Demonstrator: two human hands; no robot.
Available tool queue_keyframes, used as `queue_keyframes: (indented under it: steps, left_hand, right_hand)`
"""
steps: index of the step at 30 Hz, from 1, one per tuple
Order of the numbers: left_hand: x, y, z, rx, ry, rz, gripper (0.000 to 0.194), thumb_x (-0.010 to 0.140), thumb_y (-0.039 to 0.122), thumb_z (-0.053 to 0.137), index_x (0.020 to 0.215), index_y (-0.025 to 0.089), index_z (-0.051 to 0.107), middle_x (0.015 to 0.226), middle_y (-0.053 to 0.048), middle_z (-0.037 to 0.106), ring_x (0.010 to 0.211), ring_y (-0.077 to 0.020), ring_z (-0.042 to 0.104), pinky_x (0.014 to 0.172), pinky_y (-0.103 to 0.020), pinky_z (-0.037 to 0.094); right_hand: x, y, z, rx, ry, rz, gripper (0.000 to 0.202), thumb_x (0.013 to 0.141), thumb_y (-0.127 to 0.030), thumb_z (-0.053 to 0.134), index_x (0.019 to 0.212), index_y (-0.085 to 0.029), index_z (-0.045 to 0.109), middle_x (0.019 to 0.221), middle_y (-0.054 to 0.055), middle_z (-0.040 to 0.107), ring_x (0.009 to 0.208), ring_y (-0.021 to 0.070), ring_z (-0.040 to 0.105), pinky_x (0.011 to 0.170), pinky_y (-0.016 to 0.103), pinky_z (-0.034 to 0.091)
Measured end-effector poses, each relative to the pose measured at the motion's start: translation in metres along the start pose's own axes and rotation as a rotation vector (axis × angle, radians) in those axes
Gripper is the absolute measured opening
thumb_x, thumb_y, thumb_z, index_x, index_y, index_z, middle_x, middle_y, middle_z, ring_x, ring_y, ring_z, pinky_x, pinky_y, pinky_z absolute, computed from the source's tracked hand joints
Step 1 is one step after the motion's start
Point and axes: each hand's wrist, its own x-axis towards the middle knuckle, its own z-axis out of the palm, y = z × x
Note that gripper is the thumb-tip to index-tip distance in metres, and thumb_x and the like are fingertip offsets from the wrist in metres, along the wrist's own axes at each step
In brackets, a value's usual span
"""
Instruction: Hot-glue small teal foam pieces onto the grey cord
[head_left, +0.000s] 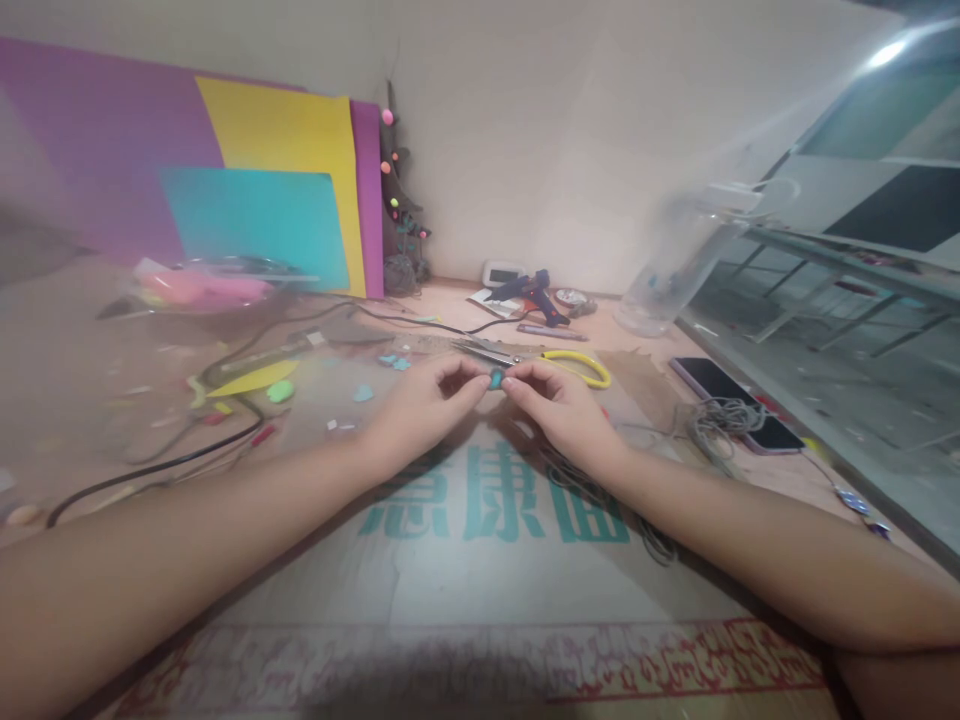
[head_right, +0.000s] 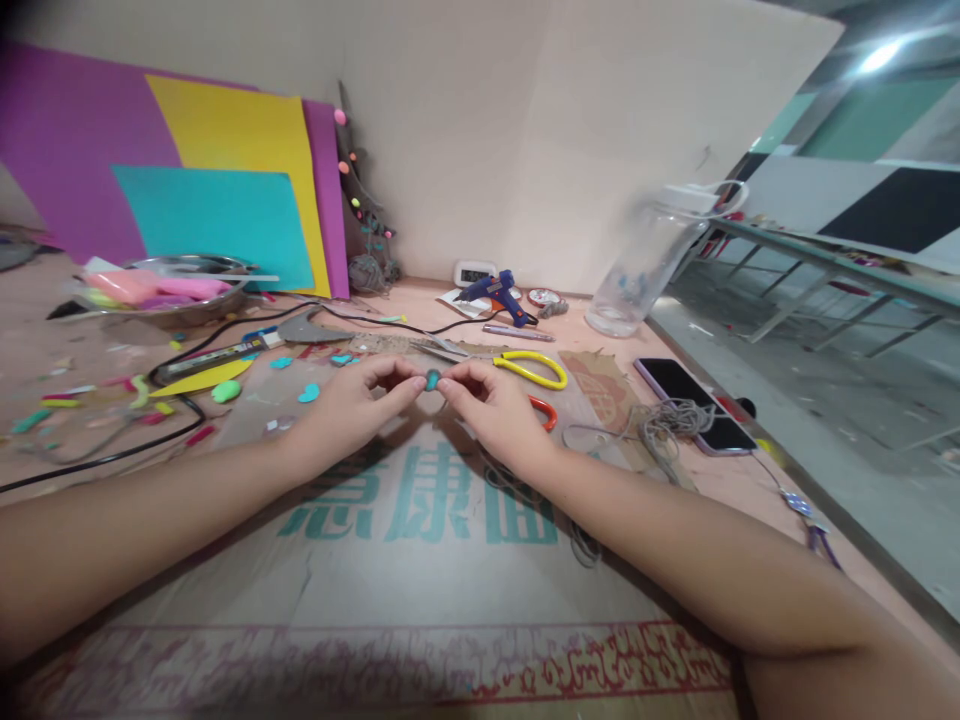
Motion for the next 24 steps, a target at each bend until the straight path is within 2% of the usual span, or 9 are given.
queue_keyframes:
  steps: [3, 6, 9, 13, 16, 20, 24]
  left_hand:
    - [0.0002, -0.0003, -0.0002, -0.001, -0.003, -0.002, 0.017, 0.088, 0.030, 0.057, 0.079, 0.017, 0.064, 0.079, 0.000, 0.067, 0.076, -0.0153, 0.059, 0.072, -0.026, 0.045]
    - [0.0006, -0.0014, 0.0004, -0.038, -0.009, -0.018, 0.015, 0.087, 0.029, 0.057, 0.079, 0.017, 0.062, 0.077, 0.000, 0.066, 0.073, -0.0145, 0.058, 0.069, -0.025, 0.044]
    - [0.0010, -0.0022, 0.0009, -0.066, 0.003, -0.040, 0.017, 0.087, 0.031, 0.058, 0.079, 0.017, 0.061, 0.077, 0.000, 0.066, 0.073, -0.0144, 0.058, 0.070, -0.026, 0.045]
    - [0.0024, -0.0027, 0.0005, -0.098, 0.025, -0.072, 0.019, 0.087, 0.034, 0.058, 0.079, 0.017, 0.061, 0.078, 0.000, 0.066, 0.074, -0.0152, 0.059, 0.071, -0.027, 0.045]
    - [0.0038, -0.0041, 0.0003, -0.126, 0.040, -0.100, 0.019, 0.086, 0.036, 0.058, 0.080, 0.018, 0.061, 0.080, -0.001, 0.067, 0.075, -0.0158, 0.059, 0.071, -0.028, 0.044]
    - [0.0045, -0.0071, 0.0011, -0.127, 0.052, -0.105, 0.021, 0.086, 0.037, 0.058, 0.081, 0.018, 0.062, 0.083, -0.001, 0.068, 0.076, -0.0163, 0.060, 0.070, -0.028, 0.044]
    - [0.0046, -0.0080, 0.0013, -0.116, 0.043, -0.082, 0.021, 0.087, 0.037, 0.057, 0.081, 0.018, 0.062, 0.081, -0.001, 0.068, 0.076, -0.0166, 0.060, 0.072, -0.028, 0.045]
  right_hand:
    - [-0.0008, 0.0001, -0.0016, -0.044, 0.011, -0.046, 0.029, 0.092, -0.047, 0.057, 0.085, -0.019, 0.063, 0.072, -0.002, 0.054, 0.064, 0.0122, 0.049, 0.060, 0.026, 0.041]
    - [-0.0017, -0.0002, -0.0025, -0.051, 0.043, -0.075, 0.032, 0.095, -0.048, 0.052, 0.097, -0.018, 0.064, 0.080, 0.000, 0.057, 0.073, 0.0137, 0.053, 0.067, 0.027, 0.043]
    - [-0.0016, -0.0006, -0.0025, -0.001, 0.057, -0.048, 0.032, 0.094, -0.048, 0.054, 0.105, -0.019, 0.062, 0.079, -0.001, 0.055, 0.067, 0.0125, 0.050, 0.062, 0.026, 0.041]
    - [0.0000, -0.0003, -0.0025, 0.074, 0.089, 0.034, 0.026, 0.087, -0.046, 0.066, 0.091, -0.022, 0.056, 0.066, -0.006, 0.049, 0.052, 0.0098, 0.038, 0.050, 0.025, 0.032]
    - [0.0012, 0.0002, -0.0031, 0.085, 0.101, 0.061, 0.028, 0.085, -0.046, 0.067, 0.082, -0.022, 0.052, 0.060, -0.007, 0.046, 0.048, 0.0089, 0.033, 0.047, 0.025, 0.028]
    - [0.0026, 0.0000, -0.0038, 0.080, 0.087, 0.054, 0.025, 0.085, -0.043, 0.066, 0.081, -0.021, 0.055, 0.062, -0.006, 0.050, 0.049, 0.0087, 0.035, 0.047, 0.025, 0.028]
    - [0.0030, -0.0023, -0.0035, 0.067, 0.062, 0.028, 0.018, 0.082, -0.036, 0.067, 0.085, -0.019, 0.061, 0.072, -0.003, 0.057, 0.055, 0.0093, 0.043, 0.051, 0.025, 0.033]
